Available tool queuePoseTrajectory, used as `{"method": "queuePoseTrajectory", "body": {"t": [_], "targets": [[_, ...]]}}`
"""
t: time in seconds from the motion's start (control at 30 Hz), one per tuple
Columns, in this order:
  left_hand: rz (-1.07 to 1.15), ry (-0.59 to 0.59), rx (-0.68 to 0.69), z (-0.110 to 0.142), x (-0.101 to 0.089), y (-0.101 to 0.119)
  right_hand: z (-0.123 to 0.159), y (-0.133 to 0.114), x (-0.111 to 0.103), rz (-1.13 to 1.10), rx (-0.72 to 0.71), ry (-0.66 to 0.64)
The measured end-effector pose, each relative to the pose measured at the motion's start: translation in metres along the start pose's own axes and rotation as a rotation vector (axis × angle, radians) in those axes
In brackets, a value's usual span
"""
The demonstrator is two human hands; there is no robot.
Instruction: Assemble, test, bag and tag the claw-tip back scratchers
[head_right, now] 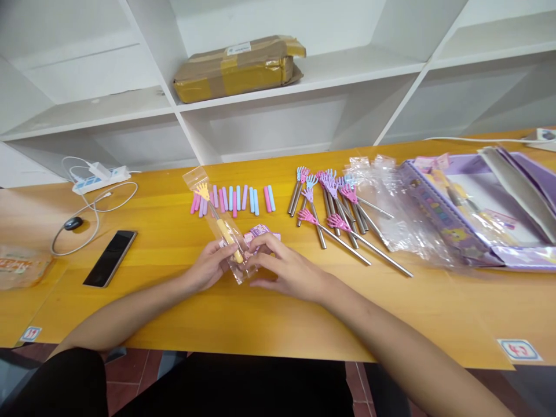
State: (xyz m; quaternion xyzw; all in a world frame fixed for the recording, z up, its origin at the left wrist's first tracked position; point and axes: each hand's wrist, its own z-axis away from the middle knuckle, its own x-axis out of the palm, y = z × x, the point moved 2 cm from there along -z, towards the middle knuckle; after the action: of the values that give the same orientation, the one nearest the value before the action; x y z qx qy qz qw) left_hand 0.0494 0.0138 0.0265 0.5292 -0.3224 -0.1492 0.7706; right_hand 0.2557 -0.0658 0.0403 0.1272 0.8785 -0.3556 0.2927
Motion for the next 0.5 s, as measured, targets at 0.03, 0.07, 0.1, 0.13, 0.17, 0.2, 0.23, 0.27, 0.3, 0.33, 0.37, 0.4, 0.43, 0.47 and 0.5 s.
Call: {"method": "queuePoseTrajectory", "body": {"t": [0.03,0.07,0.1,0.13,0.17,0.2,0.23,0.27,0.3,0.33,0.37,0.4,0.43,0.47,0.5], "targets": [[0.001,-0.002,-0.013,-0.0003,0.0,0.0007,0.0009,0.0013,0.0002,0.037,-0.022,0.028],[-0.008,-0.015,-0.019,-0.0006,0.0001,0.0012,0.0015,0.0022,0.0003,0.072,-0.048,0.062],[-0.032,-0.039,-0.019,-0.0008,0.0005,0.0015,0.0016,0.0026,0.0003,0.099,-0.075,0.098],[-0.067,-0.068,-0.014,-0.0011,0.001,0.0015,0.0013,0.0026,0.0003,0.116,-0.099,0.129],[-0.106,-0.092,-0.003,-0.0013,0.0014,0.0013,0.0006,0.0024,0.0004,0.125,-0.117,0.148],[-0.141,-0.111,0.013,-0.0016,0.0017,0.001,-0.0004,0.002,0.0007,0.128,-0.122,0.159],[-0.166,-0.13,0.028,-0.0018,0.0019,0.0004,-0.0016,0.0018,0.0014,0.126,-0.112,0.159],[-0.179,-0.153,0.037,-0.0021,0.0019,-0.0004,-0.0029,0.0017,0.0023,0.117,-0.084,0.147],[-0.178,-0.177,0.04,-0.0023,0.0017,-0.0015,-0.0041,0.0018,0.0034,0.103,-0.047,0.133],[-0.167,-0.198,0.039,-0.0025,0.0012,-0.0026,-0.0052,0.0019,0.0044,0.087,-0.005,0.123],[-0.154,-0.217,0.033,-0.0027,0.0006,-0.0038,-0.0061,0.002,0.0053,0.069,0.036,0.119],[-0.142,-0.229,0.026,-0.0029,-0.0002,-0.005,-0.0068,0.002,0.006,0.052,0.069,0.12],[-0.135,-0.232,0.022,-0.0031,-0.0011,-0.0061,-0.0073,0.0017,0.0066,0.035,0.093,0.121],[-0.137,-0.232,0.02,-0.0033,-0.0019,-0.0071,-0.0077,0.0013,0.0069,0.023,0.109,0.123],[-0.154,-0.234,0.026,-0.0033,-0.0025,-0.008,-0.0079,0.0007,0.0072,0.015,0.118,0.124]]}}
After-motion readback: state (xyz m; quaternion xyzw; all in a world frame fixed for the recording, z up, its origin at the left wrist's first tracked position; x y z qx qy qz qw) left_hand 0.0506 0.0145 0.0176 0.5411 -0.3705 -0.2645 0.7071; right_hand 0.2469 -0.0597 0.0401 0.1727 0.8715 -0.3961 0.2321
